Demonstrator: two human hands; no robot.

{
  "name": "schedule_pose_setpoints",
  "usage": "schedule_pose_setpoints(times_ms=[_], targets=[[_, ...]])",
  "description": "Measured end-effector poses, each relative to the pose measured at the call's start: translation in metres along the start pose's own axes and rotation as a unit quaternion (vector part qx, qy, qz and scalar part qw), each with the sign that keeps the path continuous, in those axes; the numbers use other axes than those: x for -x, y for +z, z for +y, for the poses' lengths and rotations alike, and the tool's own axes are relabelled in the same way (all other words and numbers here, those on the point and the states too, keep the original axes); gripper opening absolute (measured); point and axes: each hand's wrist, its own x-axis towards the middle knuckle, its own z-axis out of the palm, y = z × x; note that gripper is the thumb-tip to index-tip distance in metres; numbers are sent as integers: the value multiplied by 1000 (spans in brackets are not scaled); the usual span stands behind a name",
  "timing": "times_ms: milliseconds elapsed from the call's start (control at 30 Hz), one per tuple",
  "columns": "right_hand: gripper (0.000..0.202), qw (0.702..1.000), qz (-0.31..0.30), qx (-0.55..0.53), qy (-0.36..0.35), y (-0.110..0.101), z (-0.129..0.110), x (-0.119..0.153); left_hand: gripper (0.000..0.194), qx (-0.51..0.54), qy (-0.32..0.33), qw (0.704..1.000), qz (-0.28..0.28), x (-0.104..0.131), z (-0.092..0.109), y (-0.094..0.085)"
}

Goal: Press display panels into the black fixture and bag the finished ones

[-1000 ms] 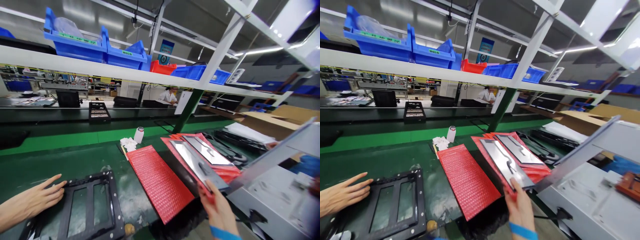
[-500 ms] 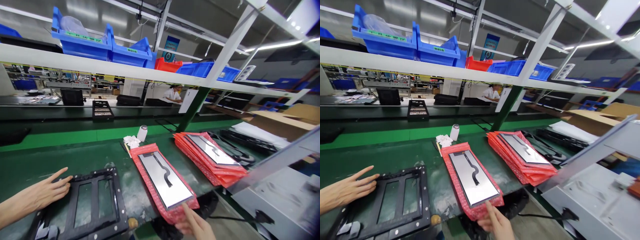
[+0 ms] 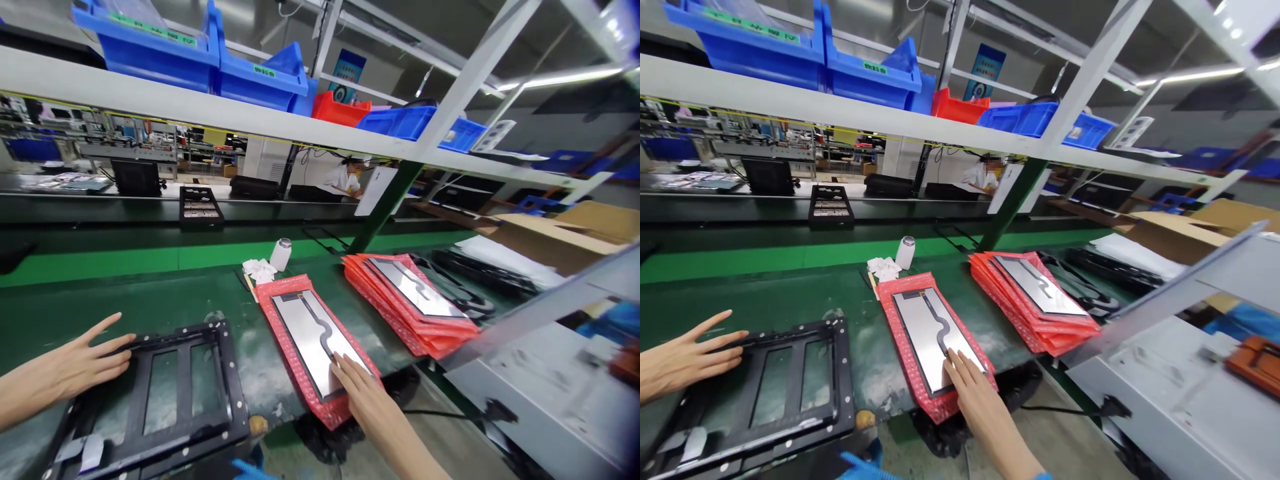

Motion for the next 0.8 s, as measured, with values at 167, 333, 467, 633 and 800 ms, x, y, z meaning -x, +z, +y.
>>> schedule_pose_setpoints(times_ms=[167,333,467,633,800], targets=[[75,996,64,-52,-29,20,14,6,43,-4,51,999,-14,-2,4,4],[64,986,83,-143,6,4,39,-6,38,50,15,996,-71,-1,6,20],[69,990,98,-99,-7,-11,40,-22,34,20,22,997,-78,-6,10,11],[75,996,51,-76,-11,-17,30,-29,34,-15,34,997,-63,-11,15,10],[73,994,82,-44,-65,-16,37,-27,41,17,32,998,-48,-6,21,25]])
